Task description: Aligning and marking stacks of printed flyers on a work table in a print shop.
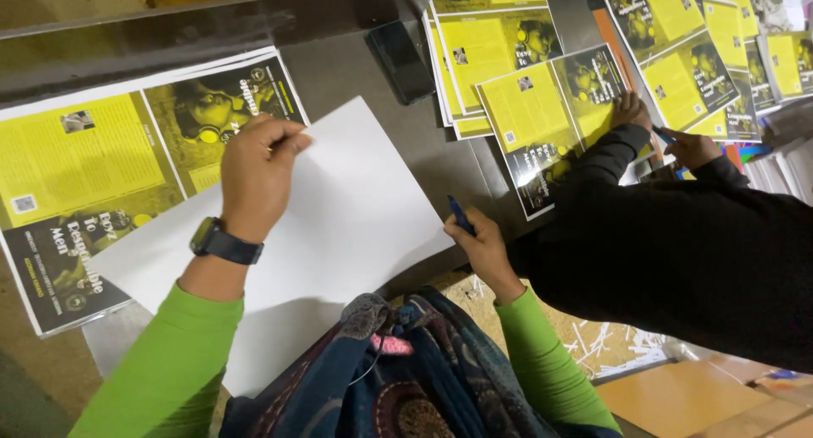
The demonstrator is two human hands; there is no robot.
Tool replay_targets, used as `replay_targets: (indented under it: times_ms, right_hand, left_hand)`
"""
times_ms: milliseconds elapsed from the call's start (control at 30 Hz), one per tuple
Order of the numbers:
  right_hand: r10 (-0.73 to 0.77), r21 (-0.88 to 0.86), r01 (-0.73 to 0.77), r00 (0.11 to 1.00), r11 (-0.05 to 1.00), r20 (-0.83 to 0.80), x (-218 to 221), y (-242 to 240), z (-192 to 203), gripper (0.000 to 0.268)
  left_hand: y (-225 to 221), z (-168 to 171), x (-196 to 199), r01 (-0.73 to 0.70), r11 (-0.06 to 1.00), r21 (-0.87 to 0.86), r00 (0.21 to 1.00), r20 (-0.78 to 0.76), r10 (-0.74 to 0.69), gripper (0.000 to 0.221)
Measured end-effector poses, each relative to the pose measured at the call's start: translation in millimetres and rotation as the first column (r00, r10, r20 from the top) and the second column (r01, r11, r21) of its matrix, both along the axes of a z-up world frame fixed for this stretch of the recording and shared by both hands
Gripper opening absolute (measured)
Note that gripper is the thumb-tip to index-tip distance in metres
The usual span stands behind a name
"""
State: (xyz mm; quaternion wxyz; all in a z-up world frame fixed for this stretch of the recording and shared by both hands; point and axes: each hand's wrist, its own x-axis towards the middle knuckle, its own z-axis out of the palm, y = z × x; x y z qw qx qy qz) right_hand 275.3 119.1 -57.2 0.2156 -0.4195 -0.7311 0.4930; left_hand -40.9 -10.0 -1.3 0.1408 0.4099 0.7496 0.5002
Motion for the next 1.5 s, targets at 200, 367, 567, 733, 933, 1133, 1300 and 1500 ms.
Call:
replay_targets:
  times_ms: [200,367,567,733,933,1133,1300,1500]
  right_hand:
    - [0.043,-0.012,-0.042,0.987,0.999,0.155,67,4,-48,0.005]
    - [-0.043,-0.011,0.049,0.938,0.999,0.345,88,-18,-18,0.017]
    - [-0.264,0.098,0.254,0.958,0.962,0.111,59,-28,14,0.026]
    - [-0.219,0.119,0.231,0.97,0.966,-0.109,7,-23,30,0.038]
    - [-0.225,-0.015,0.229,0.943,0.973,-0.246,-37,-19,42,0.018]
    - [-0.417,-0.248,0.36,0.877,0.899,-0.237,-27,-17,21,0.005]
    - [-0.433,-0.214,0.39,0.874,0.896,-0.22,-14,-15,24,0.005]
    - [-0.363,0.041,0.363,0.932,0.931,-0.014,37,-4,-3,0.01]
  left_hand:
    - [-6,-11,-15,-0.01,1.0,-0.009,0.998,0.068,0.01,0.003]
    - [-8,-15,-21,-0.046,0.998,0.039,0.993,0.108,0.042,0.007]
    - [-3,-10,-5,0.035,0.999,0.025,0.994,0.107,-0.038,0.007]
    - [5,6,23,0.069,0.997,0.032,0.993,0.091,-0.072,0.01]
    - [5,11,38,0.11,0.994,0.01,0.988,0.106,-0.11,0.011]
    - [-6,11,41,0.088,0.996,0.022,0.991,0.094,-0.09,0.012]
    - [-12,5,34,0.07,0.997,0.025,0.994,0.087,-0.071,0.013]
    - [5,-7,7,0.058,0.995,-0.078,0.991,-0.114,-0.067,0.015]
